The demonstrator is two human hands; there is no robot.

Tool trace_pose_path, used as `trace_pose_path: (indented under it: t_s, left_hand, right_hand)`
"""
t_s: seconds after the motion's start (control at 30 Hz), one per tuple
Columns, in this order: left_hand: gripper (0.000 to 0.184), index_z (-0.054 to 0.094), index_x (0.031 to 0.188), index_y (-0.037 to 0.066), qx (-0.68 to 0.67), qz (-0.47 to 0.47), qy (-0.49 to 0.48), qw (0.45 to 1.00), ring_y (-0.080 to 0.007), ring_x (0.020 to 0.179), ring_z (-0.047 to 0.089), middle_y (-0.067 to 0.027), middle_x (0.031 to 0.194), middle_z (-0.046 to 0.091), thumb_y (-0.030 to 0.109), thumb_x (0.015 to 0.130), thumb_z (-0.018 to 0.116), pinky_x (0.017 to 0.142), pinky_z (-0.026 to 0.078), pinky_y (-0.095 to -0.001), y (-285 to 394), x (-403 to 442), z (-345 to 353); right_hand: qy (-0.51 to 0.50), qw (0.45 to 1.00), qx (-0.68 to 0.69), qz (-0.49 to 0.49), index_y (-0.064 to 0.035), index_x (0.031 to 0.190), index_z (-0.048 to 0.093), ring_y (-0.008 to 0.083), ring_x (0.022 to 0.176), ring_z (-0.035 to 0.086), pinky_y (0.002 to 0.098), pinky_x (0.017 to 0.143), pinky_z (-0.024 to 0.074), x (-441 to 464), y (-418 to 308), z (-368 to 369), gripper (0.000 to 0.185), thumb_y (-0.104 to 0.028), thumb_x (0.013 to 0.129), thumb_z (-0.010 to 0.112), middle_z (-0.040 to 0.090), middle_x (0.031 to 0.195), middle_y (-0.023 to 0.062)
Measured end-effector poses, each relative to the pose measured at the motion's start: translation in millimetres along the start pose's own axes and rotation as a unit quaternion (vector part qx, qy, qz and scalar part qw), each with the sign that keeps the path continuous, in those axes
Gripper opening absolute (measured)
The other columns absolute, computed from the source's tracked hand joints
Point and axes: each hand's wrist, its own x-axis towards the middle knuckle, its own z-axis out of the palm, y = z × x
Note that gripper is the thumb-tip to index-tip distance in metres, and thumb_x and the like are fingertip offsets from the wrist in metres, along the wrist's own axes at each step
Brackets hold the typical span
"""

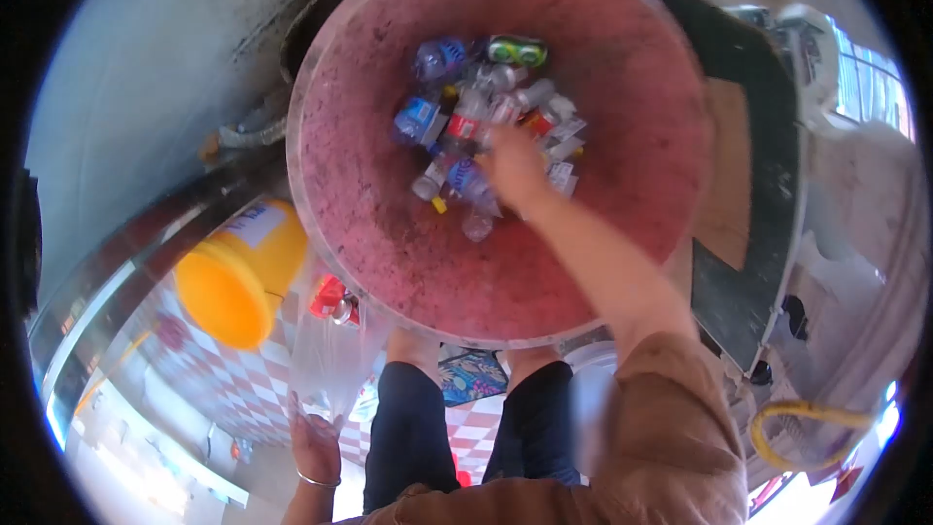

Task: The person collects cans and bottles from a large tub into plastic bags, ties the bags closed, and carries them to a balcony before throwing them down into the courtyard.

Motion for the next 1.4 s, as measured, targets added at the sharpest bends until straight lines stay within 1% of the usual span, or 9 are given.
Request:
trace_pose_path:
  t_s: [0.4, 0.53, 0.8, 0.93, 1.07, 1.1, 1.17, 1.27, 1.4]
  left_hand:
    - [0.052, 0.023, 0.142, 0.016, -0.025, -0.048, 0.049, 0.997, -0.0113, 0.081, 0.06, 0.0006, 0.085, 0.061, 0.023, 0.095, 0.043, 0.085, 0.049, -0.0427, 9.7, 33.8, 5.7]
    - [0.055, 0.02, 0.144, 0.016, -0.035, -0.056, 0.027, 0.997, -0.0108, 0.082, 0.059, 0.0018, 0.087, 0.06, 0.025, 0.095, 0.044, 0.088, 0.047, -0.0441, 15.8, 27.5, 10.5]
    - [0.057, 0.024, 0.144, 0.018, 0.034, -0.049, 0.017, 0.998, -0.0135, 0.079, 0.054, -0.0006, 0.079, 0.053, 0.024, 0.092, 0.049, 0.083, 0.049, -0.0429, 27.9, 3.3, 13.1]
    - [0.059, 0.021, 0.144, 0.017, 0.057, -0.024, 0.018, 0.998, -0.0121, 0.079, 0.054, 0.0008, 0.08, 0.052, 0.023, 0.092, 0.047, 0.082, 0.051, -0.0478, 33.0, -10.3, 10.3]
    - [0.059, 0.025, 0.142, 0.012, 0.016, -0.02, 0.012, 1.0, -0.0141, 0.083, 0.054, -0.0022, 0.078, 0.054, 0.026, 0.09, 0.051, 0.084, 0.049, -0.048, 40.2, -7.2, 21.2]
    - [0.059, 0.025, 0.142, 0.012, 0.02, -0.019, 0.012, 1.0, -0.0141, 0.084, 0.054, -0.0028, 0.077, 0.054, 0.026, 0.09, 0.05, 0.083, 0.048, -0.0487, 38.4, -3.0, 17.2]
    - [0.059, 0.025, 0.142, 0.012, 0.025, -0.022, 0.011, 0.999, -0.0146, 0.084, 0.054, -0.0032, 0.078, 0.054, 0.026, 0.09, 0.05, 0.083, 0.048, -0.0485, 31.0, 7.9, 12.8]
    - [0.058, 0.025, 0.142, 0.011, 0.028, -0.043, 0.019, 0.998, -0.0156, 0.085, 0.055, -0.0038, 0.078, 0.054, 0.027, 0.09, 0.048, 0.082, 0.048, -0.0488, 17.2, 19.7, 9.0]
    - [0.056, 0.026, 0.141, 0.011, 0.054, -0.062, 0.047, 0.996, -0.0168, 0.088, 0.055, -0.0045, 0.078, 0.053, 0.028, 0.091, 0.045, 0.079, 0.05, -0.0488, 9.2, 33.0, 7.2]
  right_hand:
    - [-0.065, 0.909, -0.307, 0.275, -0.0097, 0.123, 0.051, 0.0294, 0.12, 0.046, 0.0448, 0.098, 0.0371, 138.1, 92.5, 38.4, 0.052, -0.03, 0.078, 0.066, 0.048, 0.128, 0.016]
    - [-0.03, 0.972, -0.033, 0.231, -0.0053, 0.12, 0.054, 0.0331, 0.101, 0.059, 0.0404, 0.087, 0.0456, 55.2, 137.9, 35.9, 0.062, -0.034, 0.07, 0.077, 0.062, 0.109, 0.0163]
    - [-0.204, 0.713, 0.6, 0.3, -0.0028, 0.109, 0.062, 0.0106, 0.089, 0.06, 0.0273, 0.078, 0.0503, -77.5, -176.1, -45.2, 0.034, -0.006, 0.077, 0.071, 0.065, 0.097, 0.0032]
    - [-0.41, 0.885, 0.221, 0.0, -0.002, 0.101, 0.06, 0.0308, 0.098, 0.055, 0.0409, 0.089, 0.0409, -118.1, -266.2, 8.0, 0.028, -0.019, 0.078, 0.061, 0.061, 0.099, 0.0147]
    - [-0.205, 0.959, 0.138, -0.135, 0.007, 0.114, 0.051, 0.0312, 0.111, 0.05, 0.0402, 0.093, 0.0397, -174.7, -272.5, 70.7, 0.038, -0.013, 0.081, 0.054, 0.055, 0.115, 0.0168]
    - [-0.367, 0.895, 0.235, -0.089, 0.0034, 0.119, 0.05, 0.0312, 0.114, 0.051, 0.0397, 0.093, 0.0421, -132.3, -269.0, 25.8, 0.039, -0.01, 0.082, 0.053, 0.054, 0.119, 0.0184]
    - [-0.349, 0.871, 0.34, -0.064, -0.0005, 0.119, 0.052, 0.032, 0.109, 0.054, 0.0397, 0.09, 0.0451, -81.3, -227.3, -9.7, 0.038, -0.01, 0.083, 0.055, 0.055, 0.119, 0.0196]
    - [-0.04, 0.913, 0.389, 0.112, -0.0039, 0.115, 0.056, 0.0205, 0.1, 0.058, 0.0314, 0.09, 0.0448, -30.5, -117.8, -7.0, 0.027, -0.015, 0.091, 0.054, 0.061, 0.108, 0.0091]
    - [0.096, 0.789, 0.458, 0.397, -0.0049, 0.11, 0.054, 0.0126, 0.078, 0.057, 0.0298, 0.067, 0.0494, 50.4, 83.6, 51.1, 0.023, -0.016, 0.09, 0.057, 0.057, 0.093, 0.0021]
